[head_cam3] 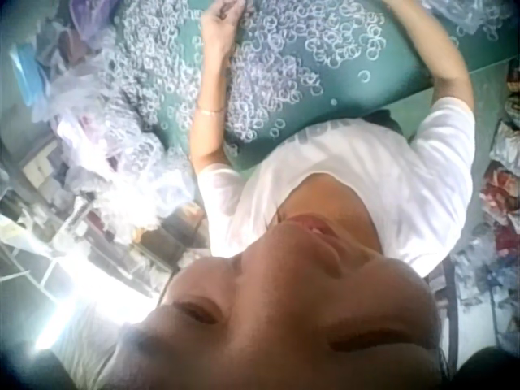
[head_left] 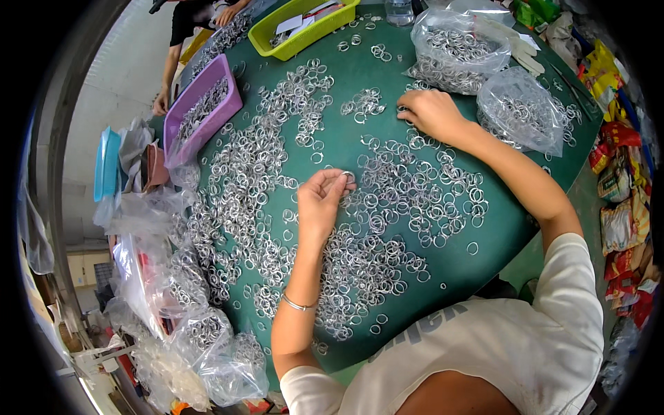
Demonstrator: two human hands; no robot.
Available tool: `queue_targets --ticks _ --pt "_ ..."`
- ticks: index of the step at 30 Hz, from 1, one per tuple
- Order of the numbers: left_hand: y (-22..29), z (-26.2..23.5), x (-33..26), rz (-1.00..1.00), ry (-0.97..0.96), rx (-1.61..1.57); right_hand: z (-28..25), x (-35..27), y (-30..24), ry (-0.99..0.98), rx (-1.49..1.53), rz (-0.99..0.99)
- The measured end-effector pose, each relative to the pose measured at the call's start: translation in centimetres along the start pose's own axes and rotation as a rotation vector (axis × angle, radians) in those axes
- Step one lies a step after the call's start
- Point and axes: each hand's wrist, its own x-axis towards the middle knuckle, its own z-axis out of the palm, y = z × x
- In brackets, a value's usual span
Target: The person picks up and sorts small silver metal rings on a green surface by hand, moving them between piles and placing them into plastic bags.
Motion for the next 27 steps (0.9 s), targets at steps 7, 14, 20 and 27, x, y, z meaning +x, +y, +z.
queue_targets --ticks 7,14,20,27 --pt "0.8 -0.1 -1.0 -0.195 -0.044 -0.261 -3.4 -3.9 -2.1 -0.505 1.560 0.619" --pt "1.1 -0.6 -1.6 -0.193 -0.061 -0.340 -2.8 -6.1 -3.8 -0.590 1.771 0.747" --pt "0.6 -1.3 -2.7 -0.207 -0.033 -0.425 -3.2 -6.8 -5.4 -0.564 1.540 0.622" --pt "1.3 -2.6 -6.3 -0.140 0.110 -0.376 -2.6 -8.5 -7.5 -0.409 1.082 0.277"
